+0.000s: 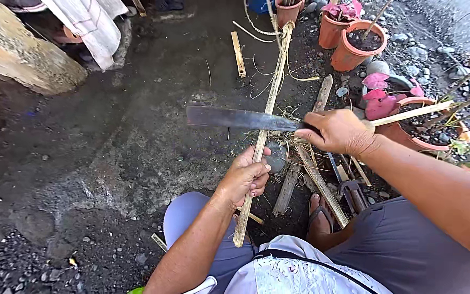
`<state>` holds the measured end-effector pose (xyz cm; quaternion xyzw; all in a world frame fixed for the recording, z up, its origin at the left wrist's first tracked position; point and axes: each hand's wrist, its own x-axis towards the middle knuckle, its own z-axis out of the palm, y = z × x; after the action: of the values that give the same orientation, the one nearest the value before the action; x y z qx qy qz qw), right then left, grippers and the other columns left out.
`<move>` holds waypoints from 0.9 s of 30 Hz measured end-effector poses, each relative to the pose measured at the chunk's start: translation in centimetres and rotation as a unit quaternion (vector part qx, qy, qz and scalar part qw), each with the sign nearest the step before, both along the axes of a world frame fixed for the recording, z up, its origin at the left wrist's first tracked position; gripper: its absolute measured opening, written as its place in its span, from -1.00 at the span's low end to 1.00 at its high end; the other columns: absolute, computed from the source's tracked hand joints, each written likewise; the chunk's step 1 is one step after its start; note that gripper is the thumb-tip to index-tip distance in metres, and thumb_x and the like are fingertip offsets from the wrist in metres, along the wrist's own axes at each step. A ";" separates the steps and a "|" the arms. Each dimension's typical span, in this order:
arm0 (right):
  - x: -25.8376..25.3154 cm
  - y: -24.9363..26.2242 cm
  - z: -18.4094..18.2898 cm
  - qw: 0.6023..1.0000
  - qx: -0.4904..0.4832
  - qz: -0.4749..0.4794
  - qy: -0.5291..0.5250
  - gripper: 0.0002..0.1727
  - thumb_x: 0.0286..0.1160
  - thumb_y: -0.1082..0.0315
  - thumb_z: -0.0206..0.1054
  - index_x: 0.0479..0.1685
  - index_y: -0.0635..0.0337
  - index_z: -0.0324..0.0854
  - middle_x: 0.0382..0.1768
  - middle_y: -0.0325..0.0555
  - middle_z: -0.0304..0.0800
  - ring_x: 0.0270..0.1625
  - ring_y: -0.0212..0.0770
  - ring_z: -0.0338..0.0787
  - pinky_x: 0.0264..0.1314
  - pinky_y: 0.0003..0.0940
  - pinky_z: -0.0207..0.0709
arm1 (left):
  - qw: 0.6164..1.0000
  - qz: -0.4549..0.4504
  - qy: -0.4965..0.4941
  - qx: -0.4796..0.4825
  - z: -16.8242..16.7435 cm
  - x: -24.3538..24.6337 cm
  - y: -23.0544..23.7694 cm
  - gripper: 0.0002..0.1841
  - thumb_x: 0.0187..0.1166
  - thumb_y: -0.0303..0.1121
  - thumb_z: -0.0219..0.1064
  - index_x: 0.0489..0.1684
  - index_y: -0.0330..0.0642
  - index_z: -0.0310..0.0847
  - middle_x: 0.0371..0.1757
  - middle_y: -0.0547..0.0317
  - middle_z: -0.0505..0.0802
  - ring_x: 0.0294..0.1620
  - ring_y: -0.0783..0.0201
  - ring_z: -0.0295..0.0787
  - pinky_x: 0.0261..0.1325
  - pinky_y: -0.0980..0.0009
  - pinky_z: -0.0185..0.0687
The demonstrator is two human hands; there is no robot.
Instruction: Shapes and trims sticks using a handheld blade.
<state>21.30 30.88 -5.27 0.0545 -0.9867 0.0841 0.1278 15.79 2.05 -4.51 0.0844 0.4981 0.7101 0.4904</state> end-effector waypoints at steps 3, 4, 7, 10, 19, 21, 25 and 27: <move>-0.5 4.2 0.9 0.989 -0.022 -0.129 -0.069 -0.14 0.71 -0.40 -0.19 -0.18 0.30 0.64 -0.49 0.31 0.71 -0.33 0.47 0.80 -0.39 0.49 0.52 | 1.000 -0.024 -0.003 -0.007 0.0 0.4 -0.2 -0.69 0.60 -0.64 0.04 0.22 -0.15 0.40 -0.65 0.36 0.40 -0.83 0.57 0.21 -0.78 0.69 0.21; -0.4 5.1 1.2 0.983 -0.027 -0.160 -0.082 -0.12 0.69 -0.42 -0.21 -0.15 0.31 0.65 -0.46 0.36 0.72 -0.28 0.52 0.80 -0.34 0.53 0.52 | 0.999 -0.033 -0.004 -0.008 -0.1 0.4 -0.1 -0.70 0.60 -0.63 0.04 0.22 -0.16 0.40 -0.63 0.36 0.41 -0.82 0.57 0.21 -0.78 0.69 0.21; 0.4 3.6 1.4 0.989 -0.025 -0.135 -0.061 -0.16 0.72 -0.36 -0.17 -0.22 0.32 0.65 -0.53 0.29 0.70 -0.36 0.45 0.80 -0.40 0.45 0.53 | 0.999 -0.041 0.001 -0.009 -0.4 0.3 0.4 -0.71 0.60 -0.61 0.05 0.22 -0.14 0.40 -0.62 0.37 0.43 -0.82 0.57 0.22 -0.78 0.70 0.22; 0.0 3.4 0.3 0.998 0.008 -0.061 -0.021 -0.16 0.71 -0.38 -0.19 -0.32 0.27 0.62 -0.55 0.17 0.67 -0.45 0.31 0.78 -0.52 0.30 0.52 | 0.999 -0.043 -0.005 -0.003 0.0 0.1 0.2 -0.72 0.60 -0.61 0.04 0.18 -0.13 0.40 -0.62 0.37 0.44 -0.83 0.58 0.23 -0.78 0.70 0.24; 1.4 9.8 0.3 0.874 -0.292 -0.323 -0.217 -0.22 0.83 -0.31 -0.15 -0.05 0.29 0.67 -0.56 0.03 0.66 -0.63 -0.07 0.64 -0.48 -0.05 0.62 | 0.991 -0.119 0.014 -0.052 -1.4 0.2 0.0 -0.64 0.62 -0.57 0.10 0.36 -0.17 0.43 -0.64 0.40 0.41 -0.80 0.57 0.25 -0.75 0.68 0.24; 1.6 10.0 -0.2 0.839 -0.363 -0.328 -0.238 -0.24 0.83 -0.30 -0.13 -0.09 0.29 0.66 -0.62 -0.04 0.64 -0.71 -0.15 0.61 -0.58 -0.18 0.62 | 0.991 -0.120 0.031 -0.056 -0.7 -0.3 -0.4 -0.58 0.64 -0.51 0.07 0.49 -0.15 0.43 -0.62 0.39 0.44 -0.76 0.55 0.33 -0.69 0.65 0.34; 2.4 7.8 0.3 0.831 -0.344 -0.318 -0.300 -0.34 0.84 -0.20 0.00 0.03 0.31 0.65 -0.53 -0.01 0.59 -0.63 -0.16 0.52 -0.50 -0.17 0.55 | 0.987 -0.140 0.074 -0.014 2.1 -2.1 -2.7 -0.34 0.68 -0.46 -0.06 0.85 0.06 0.00 -0.49 0.27 0.68 -0.66 0.42 0.63 -0.57 0.50 0.69; 2.5 7.0 -0.8 0.841 -0.327 -0.277 -0.331 -0.52 0.78 -0.06 0.22 -0.01 0.28 0.63 -0.59 -0.03 0.61 -0.69 -0.19 0.56 -0.58 -0.22 0.58 | 0.984 -0.140 0.088 0.066 3.3 -3.2 -4.3 -0.40 0.68 -0.35 -0.04 0.79 -0.04 0.12 -0.36 0.20 0.80 -0.58 0.35 0.74 -0.54 0.45 0.75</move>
<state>23.77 37.89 -6.09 -0.2970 -0.8593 0.3764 -0.1779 12.60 -2.26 -1.24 0.2476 0.4747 0.6556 0.5325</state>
